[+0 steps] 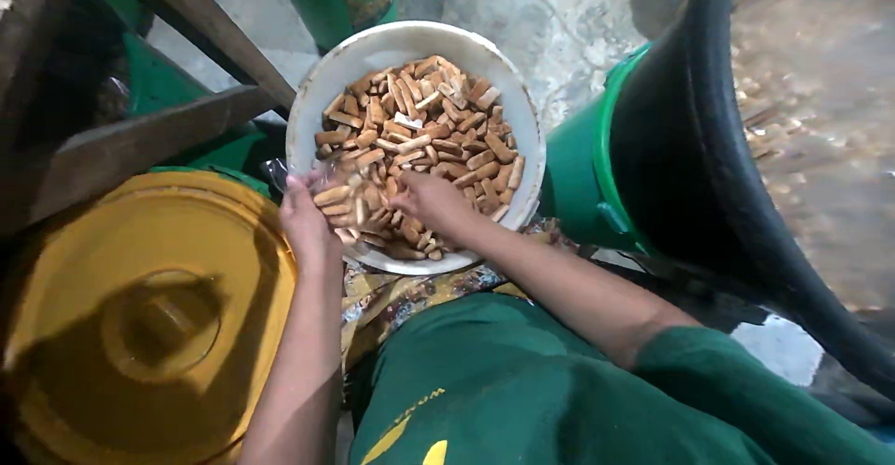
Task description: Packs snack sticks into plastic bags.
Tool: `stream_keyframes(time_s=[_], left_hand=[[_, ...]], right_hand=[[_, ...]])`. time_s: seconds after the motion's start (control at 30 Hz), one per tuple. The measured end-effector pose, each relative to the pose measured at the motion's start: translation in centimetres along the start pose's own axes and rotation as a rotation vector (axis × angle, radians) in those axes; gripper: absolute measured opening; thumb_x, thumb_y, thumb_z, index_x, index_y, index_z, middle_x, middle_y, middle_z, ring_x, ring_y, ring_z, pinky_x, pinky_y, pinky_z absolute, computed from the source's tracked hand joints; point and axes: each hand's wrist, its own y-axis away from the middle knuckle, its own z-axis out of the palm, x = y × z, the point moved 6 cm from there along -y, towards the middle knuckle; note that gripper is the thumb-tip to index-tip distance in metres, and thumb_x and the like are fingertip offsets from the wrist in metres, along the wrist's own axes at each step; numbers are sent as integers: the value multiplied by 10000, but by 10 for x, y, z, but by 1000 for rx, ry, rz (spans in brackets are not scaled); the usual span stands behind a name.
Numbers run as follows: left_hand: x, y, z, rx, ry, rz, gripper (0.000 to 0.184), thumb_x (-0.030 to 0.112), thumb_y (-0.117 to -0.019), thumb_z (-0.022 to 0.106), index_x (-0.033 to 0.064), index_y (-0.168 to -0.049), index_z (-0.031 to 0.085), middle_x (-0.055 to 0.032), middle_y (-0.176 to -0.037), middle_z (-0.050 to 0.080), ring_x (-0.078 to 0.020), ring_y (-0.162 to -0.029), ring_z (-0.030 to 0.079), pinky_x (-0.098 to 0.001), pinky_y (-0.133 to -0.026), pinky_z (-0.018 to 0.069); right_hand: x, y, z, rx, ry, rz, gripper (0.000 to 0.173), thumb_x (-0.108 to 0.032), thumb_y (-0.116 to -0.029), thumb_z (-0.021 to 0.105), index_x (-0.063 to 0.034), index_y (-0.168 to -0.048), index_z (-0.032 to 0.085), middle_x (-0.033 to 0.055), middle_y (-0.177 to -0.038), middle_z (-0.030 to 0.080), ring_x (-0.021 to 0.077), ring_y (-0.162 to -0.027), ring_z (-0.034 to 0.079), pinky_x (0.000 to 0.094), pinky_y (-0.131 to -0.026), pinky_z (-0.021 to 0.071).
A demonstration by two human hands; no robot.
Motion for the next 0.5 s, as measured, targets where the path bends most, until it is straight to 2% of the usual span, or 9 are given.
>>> stream_keyframes(time_s=[0.03, 0.07, 0.13, 0.17, 0.23, 0.3, 0.33, 0.43, 0.5], left_hand=[[-2, -2, -2, 14, 1, -14, 477, 397, -1131, 264, 63, -1193, 597, 0, -833, 659, -60, -612, 622, -221, -550, 531], [-4, -1, -2, 15, 5, -33, 491, 403, -1130, 263, 56, -1201, 603, -11, -842, 670, -75, -637, 637, -237, -573, 539], [-7, 2, -2, -3, 23, -73, 504, 409, -1129, 257, 58, -1186, 614, -16, -851, 694, -92, -677, 669, -255, -604, 562], [-8, 2, -4, -15, 37, -96, 506, 408, -1129, 252, 58, -1189, 613, -20, -866, 701, -95, -687, 674, -255, -607, 563], [-12, 2, -10, -23, 53, -135, 500, 401, -1130, 246, 62, -1189, 609, -19, -882, 706, -87, -673, 669, -245, -590, 558], [-16, 3, -4, -21, 60, -161, 498, 404, -1130, 253, 68, -1168, 620, -14, -855, 704, -77, -634, 652, -232, -558, 543], [-18, 6, 5, -59, 50, -168, 514, 413, -1129, 240, 70, -1180, 620, -10, -854, 696, -74, -633, 641, -233, -561, 539], [-21, 21, 48, -250, -16, -172, 563, 457, -1121, 191, 94, -1244, 604, 3, -878, 701, -60, -606, 619, -227, -528, 522], [-19, 32, 70, -371, -7, -173, 532, 466, -1114, 233, 122, -1285, 601, -2, -958, 687, -77, -719, 650, -264, -622, 561]], right_hand=[[12, -6, 21, -103, 114, 77, 515, -394, -1006, 653, 26, -1301, 605, 247, -1151, 683, 423, -1046, 684, 617, -891, 545], [23, -10, 40, -172, 193, 105, 555, -387, -991, 674, 46, -1327, 589, 268, -1188, 665, 453, -1085, 664, 631, -906, 531], [32, -11, 53, -223, 236, 104, 409, -255, -1015, 646, 44, -1292, 611, 273, -1213, 658, 456, -1142, 645, 616, -942, 520], [32, -8, 46, -197, 167, 94, 353, -210, -1028, 618, 32, -1286, 625, 266, -1223, 656, 445, -1153, 643, 609, -967, 515], [22, 13, 8, 23, -49, 2, 294, -159, -1028, 616, 26, -1251, 663, 236, -1192, 676, 382, -1099, 671, 550, -976, 528], [9, 44, -37, 384, -211, -216, 243, -103, -971, 670, 29, -1172, 702, 174, -1112, 725, 252, -989, 720, 418, -916, 585], [3, 58, -53, 521, -256, -324, 227, -89, -944, 683, 31, -1136, 708, 152, -1111, 731, 209, -1010, 713, 373, -929, 580], [-8, 71, -73, 753, -206, -555, 152, -117, -879, 767, -18, -987, 723, 195, -1255, 663, 283, -1197, 609, 397, -1048, 493], [-8, 62, -74, 803, -139, -608, 129, -127, -857, 794, -64, -958, 745, 233, -1289, 606, 330, -1245, 559, 428, -1078, 467]])
